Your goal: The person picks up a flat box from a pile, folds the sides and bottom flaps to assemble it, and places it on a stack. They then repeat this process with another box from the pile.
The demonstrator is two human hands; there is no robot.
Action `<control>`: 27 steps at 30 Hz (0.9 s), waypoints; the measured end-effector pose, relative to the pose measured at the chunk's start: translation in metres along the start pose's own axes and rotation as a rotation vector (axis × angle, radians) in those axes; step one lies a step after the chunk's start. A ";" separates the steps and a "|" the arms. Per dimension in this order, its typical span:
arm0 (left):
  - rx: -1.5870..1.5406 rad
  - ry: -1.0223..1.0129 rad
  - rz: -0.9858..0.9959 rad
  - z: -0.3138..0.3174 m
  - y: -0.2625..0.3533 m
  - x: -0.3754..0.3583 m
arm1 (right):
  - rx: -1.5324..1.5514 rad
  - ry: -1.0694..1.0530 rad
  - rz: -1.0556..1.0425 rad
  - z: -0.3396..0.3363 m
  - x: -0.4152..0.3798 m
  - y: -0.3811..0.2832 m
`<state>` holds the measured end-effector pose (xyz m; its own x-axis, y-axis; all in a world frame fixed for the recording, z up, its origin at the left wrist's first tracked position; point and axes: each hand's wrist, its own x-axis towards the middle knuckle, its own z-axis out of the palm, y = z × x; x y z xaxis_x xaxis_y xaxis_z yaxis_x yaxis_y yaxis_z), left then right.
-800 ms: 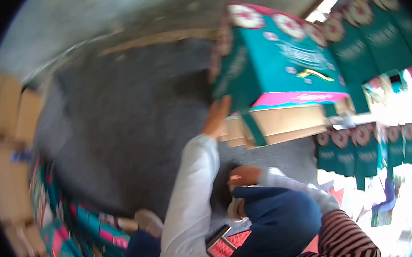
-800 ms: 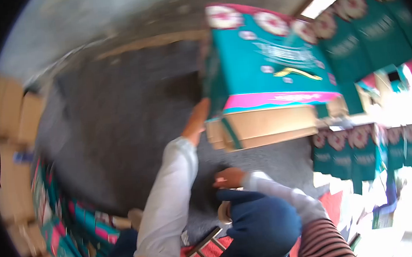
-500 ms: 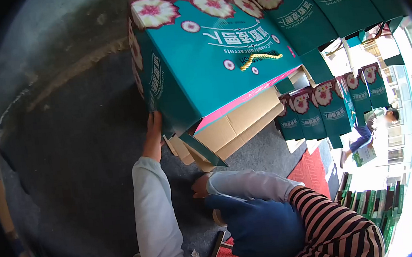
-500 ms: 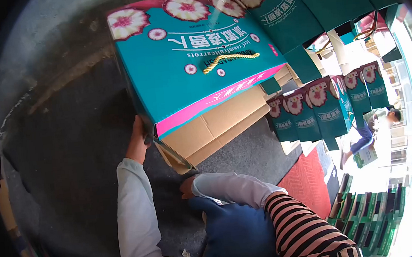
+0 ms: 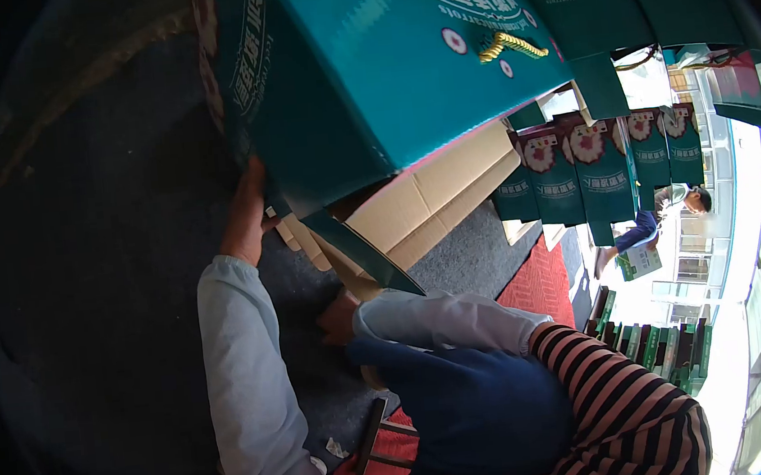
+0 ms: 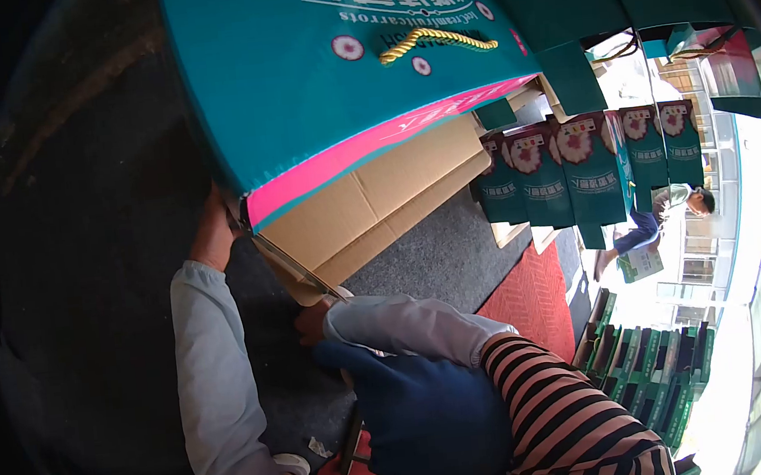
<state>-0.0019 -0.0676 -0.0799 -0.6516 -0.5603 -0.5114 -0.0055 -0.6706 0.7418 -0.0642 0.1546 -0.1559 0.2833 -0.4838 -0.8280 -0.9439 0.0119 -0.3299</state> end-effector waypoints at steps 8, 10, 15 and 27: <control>0.017 0.047 0.038 0.012 0.002 -0.009 | 0.049 0.007 -0.031 0.008 0.002 0.006; 0.017 0.060 0.011 0.014 -0.004 -0.005 | 0.027 -0.017 -0.041 0.009 0.004 0.009; 0.157 0.078 0.056 0.026 -0.022 0.014 | 0.014 -0.060 -0.052 0.002 0.004 0.009; -0.011 0.058 0.272 0.111 -0.064 0.075 | 0.214 0.062 -0.094 0.028 -0.012 0.018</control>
<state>-0.1348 -0.0125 -0.1179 -0.5833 -0.7474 -0.3181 0.1724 -0.4966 0.8507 -0.0794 0.1854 -0.1648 0.3512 -0.5441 -0.7620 -0.8545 0.1464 -0.4984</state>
